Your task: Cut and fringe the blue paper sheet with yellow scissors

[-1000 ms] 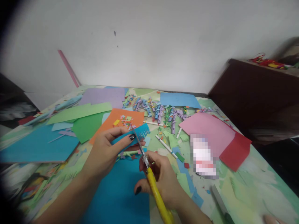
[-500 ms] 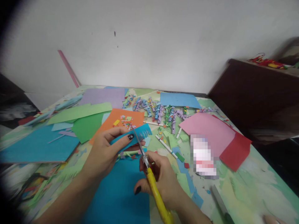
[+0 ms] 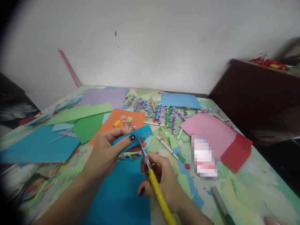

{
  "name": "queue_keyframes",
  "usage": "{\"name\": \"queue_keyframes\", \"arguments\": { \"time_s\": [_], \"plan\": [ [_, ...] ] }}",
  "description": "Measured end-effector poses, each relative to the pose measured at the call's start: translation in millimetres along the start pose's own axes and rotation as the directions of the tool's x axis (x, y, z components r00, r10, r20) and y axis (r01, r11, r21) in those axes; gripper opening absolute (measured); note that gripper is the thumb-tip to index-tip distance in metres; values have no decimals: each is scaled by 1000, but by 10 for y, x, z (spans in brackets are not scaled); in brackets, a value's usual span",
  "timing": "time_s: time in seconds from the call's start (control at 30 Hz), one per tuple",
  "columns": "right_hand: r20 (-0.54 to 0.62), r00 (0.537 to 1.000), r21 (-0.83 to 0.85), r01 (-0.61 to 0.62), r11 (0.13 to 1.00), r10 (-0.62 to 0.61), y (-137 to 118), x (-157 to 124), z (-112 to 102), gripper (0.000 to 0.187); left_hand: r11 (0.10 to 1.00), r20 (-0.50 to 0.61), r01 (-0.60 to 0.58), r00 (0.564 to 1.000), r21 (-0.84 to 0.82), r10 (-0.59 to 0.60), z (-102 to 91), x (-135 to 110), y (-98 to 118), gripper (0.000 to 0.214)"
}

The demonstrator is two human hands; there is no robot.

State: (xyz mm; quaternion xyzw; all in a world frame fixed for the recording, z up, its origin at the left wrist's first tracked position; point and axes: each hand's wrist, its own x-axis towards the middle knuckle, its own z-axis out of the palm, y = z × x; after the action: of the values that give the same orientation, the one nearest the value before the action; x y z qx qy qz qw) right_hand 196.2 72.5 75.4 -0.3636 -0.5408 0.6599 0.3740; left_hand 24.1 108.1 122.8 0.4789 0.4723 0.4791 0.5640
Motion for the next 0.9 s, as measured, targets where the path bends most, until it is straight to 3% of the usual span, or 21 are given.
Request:
{"name": "queue_keyframes", "arguments": {
  "time_s": [0.27, 0.47, 0.9],
  "plan": [
    [56, 995, 125, 76, 989, -83, 91, 24, -35, 46, 1000, -25, -20, 999, 15, 21, 16, -3, 0, 16],
    [36, 999, 105, 19, 994, -23, 76, -4, -26, 42, 999, -34, -22, 999, 37, 24, 22, 5, -14, 14],
    [38, 999, 90, 12, 996, -15, 49, 14, -9, 36, 999, -17, -13, 1000, 42, 14, 2, 11, -56, 19]
  ]
}}
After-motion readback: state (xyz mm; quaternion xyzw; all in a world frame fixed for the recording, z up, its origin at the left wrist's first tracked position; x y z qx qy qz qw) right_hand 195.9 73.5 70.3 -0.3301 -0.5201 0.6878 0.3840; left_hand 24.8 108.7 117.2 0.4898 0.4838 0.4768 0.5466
